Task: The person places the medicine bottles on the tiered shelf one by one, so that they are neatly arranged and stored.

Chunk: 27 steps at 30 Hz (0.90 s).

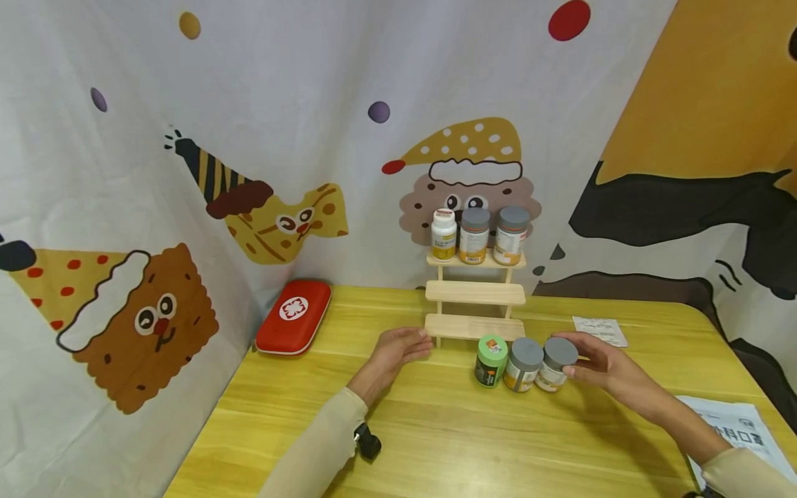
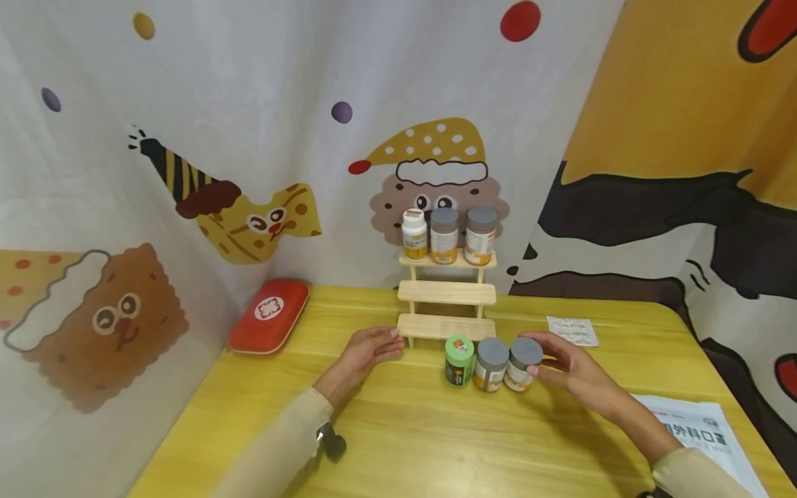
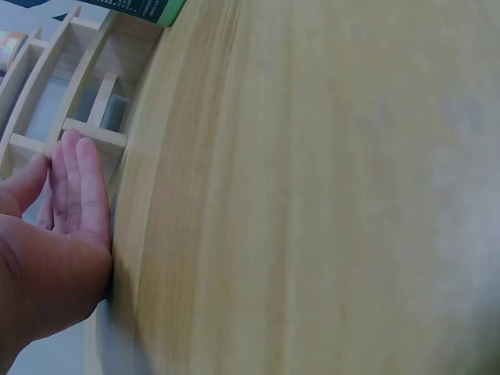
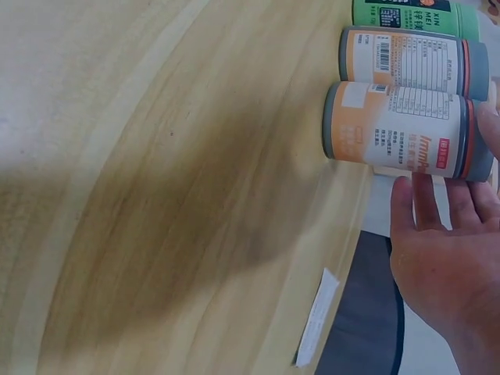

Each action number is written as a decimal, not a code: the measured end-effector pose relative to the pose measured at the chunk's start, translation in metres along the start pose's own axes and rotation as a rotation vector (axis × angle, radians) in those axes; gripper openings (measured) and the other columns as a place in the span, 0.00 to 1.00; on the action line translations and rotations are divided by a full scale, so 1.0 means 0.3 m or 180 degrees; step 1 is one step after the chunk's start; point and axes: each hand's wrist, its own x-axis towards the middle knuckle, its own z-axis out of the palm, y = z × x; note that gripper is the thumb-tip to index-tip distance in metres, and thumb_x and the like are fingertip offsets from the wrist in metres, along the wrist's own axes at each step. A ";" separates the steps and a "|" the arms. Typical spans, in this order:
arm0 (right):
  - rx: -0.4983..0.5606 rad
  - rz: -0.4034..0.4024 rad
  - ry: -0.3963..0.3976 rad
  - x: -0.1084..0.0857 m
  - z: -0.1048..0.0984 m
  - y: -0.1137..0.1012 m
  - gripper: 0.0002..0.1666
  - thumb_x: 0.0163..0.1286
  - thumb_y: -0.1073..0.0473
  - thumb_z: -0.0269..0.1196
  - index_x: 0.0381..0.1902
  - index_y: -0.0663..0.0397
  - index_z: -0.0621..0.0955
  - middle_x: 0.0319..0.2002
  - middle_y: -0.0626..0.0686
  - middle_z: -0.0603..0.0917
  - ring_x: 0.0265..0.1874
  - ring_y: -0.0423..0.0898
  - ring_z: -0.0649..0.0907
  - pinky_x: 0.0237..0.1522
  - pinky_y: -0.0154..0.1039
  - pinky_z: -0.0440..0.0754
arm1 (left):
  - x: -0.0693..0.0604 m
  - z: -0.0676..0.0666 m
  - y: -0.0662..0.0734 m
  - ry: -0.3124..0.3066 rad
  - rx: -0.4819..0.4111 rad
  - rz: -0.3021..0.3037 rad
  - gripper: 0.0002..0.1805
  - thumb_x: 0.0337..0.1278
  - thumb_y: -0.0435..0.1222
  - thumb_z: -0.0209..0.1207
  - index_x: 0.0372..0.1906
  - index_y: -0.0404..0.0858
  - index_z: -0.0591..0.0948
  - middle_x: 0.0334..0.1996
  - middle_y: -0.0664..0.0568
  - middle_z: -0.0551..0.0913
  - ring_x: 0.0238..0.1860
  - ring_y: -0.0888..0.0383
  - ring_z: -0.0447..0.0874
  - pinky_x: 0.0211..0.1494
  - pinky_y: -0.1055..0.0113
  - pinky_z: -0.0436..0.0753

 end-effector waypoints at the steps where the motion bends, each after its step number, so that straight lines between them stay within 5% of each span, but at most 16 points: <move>1: -0.0016 -0.0016 0.0011 0.002 0.000 0.000 0.34 0.78 0.60 0.65 0.77 0.59 0.68 0.64 0.37 0.79 0.58 0.29 0.82 0.53 0.31 0.90 | 0.000 0.000 0.000 -0.0001 0.0003 0.0006 0.18 0.75 0.35 0.63 0.61 0.27 0.82 0.48 0.42 0.92 0.47 0.55 0.94 0.61 0.58 0.92; 12: -0.0306 -0.0364 0.0129 0.028 -0.038 -0.041 0.32 0.79 0.63 0.64 0.75 0.64 0.69 0.62 0.33 0.80 0.56 0.28 0.83 0.53 0.29 0.90 | 0.002 -0.003 -0.002 -0.0009 -0.0021 0.0004 0.19 0.75 0.34 0.63 0.62 0.27 0.81 0.49 0.42 0.91 0.47 0.55 0.94 0.61 0.58 0.92; 19: -0.0678 -0.0459 0.0511 0.051 -0.073 -0.104 0.32 0.77 0.61 0.66 0.75 0.58 0.71 0.59 0.32 0.82 0.54 0.26 0.82 0.54 0.19 0.84 | 0.016 -0.004 -0.007 -0.0029 -0.0003 0.0024 0.20 0.74 0.34 0.64 0.62 0.26 0.81 0.50 0.40 0.91 0.48 0.54 0.94 0.63 0.57 0.92; 27: -0.0717 -0.0626 0.1021 0.112 -0.078 -0.178 0.28 0.75 0.63 0.69 0.70 0.50 0.77 0.55 0.40 0.84 0.52 0.32 0.83 0.53 0.17 0.81 | 0.016 -0.011 -0.011 -0.0047 0.0019 0.0039 0.21 0.73 0.35 0.65 0.62 0.26 0.80 0.50 0.40 0.91 0.48 0.54 0.94 0.63 0.57 0.92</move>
